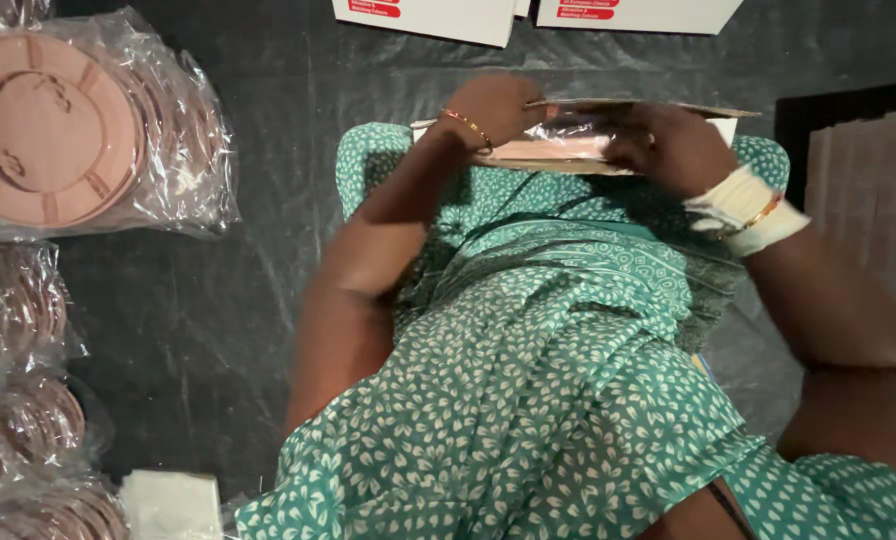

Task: The person places plastic-wrapped toilet seat covers into white cardboard boxes labeled 'SONEX TOILET SEAT COVER', folds the flaps, and seals each box with a tape dispenser. The sealed boxes are stacked nearby.

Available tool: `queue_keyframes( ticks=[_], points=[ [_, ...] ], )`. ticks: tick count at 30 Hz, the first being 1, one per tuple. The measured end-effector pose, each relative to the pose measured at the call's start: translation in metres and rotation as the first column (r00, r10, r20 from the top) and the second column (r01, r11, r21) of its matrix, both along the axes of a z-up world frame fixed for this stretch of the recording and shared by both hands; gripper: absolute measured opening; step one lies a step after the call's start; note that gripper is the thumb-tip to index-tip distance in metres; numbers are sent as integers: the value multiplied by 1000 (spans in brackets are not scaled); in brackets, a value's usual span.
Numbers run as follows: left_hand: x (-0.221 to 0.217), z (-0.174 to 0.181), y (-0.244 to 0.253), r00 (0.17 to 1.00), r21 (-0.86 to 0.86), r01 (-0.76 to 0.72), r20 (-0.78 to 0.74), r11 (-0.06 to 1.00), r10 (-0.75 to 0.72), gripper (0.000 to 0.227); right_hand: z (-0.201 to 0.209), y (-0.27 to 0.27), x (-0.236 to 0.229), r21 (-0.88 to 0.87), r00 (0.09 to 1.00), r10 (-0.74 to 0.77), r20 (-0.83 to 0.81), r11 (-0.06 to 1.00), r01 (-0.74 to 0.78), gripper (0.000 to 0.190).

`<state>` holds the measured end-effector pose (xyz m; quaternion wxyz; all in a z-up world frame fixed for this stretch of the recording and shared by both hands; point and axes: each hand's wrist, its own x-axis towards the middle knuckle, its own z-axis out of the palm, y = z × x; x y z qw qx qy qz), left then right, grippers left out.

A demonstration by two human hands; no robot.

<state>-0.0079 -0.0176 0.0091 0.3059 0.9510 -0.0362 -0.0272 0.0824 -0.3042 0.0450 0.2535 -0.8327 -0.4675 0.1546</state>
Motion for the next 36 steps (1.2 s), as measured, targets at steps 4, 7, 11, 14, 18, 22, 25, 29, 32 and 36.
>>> queue_keyframes(
  ticks=[4,7,11,14,18,22,25,29,32,36],
  points=[
    [-1,-3,-5,998,0,-33,-58,999,33,49,-15,10,30,-660,907,296,299,751,-27,38],
    [-2,-7,-8,999,10,-49,-14,999,49,49,-42,25,38,-686,875,392,285,721,-99,41],
    [-6,-13,-13,998,55,-58,-16,997,59,48,-53,34,29,-451,797,443,410,858,-245,50],
    [-3,-14,-13,998,-6,-63,-18,998,62,47,-33,41,17,-466,696,489,526,850,-245,44],
    [-2,-23,-14,997,88,-51,-50,995,55,47,-19,64,-9,-557,709,544,449,791,-253,38],
    [7,-27,-12,985,7,-39,-170,999,40,46,-42,101,-6,-698,830,544,121,641,-318,29],
    [3,-27,-11,998,11,-64,-13,998,64,46,-64,112,14,-607,897,438,56,728,-317,30],
    [0,-15,-7,998,-3,-58,14,998,58,49,-51,75,28,-282,948,308,-79,905,-318,41],
    [3,-1,5,993,-80,-15,-121,997,5,55,-17,5,27,-46,961,46,-274,997,-61,46],
    [-12,0,37,965,-3,27,-260,1000,-26,68,-22,-82,21,473,960,-281,9,846,244,41]
  ],
)
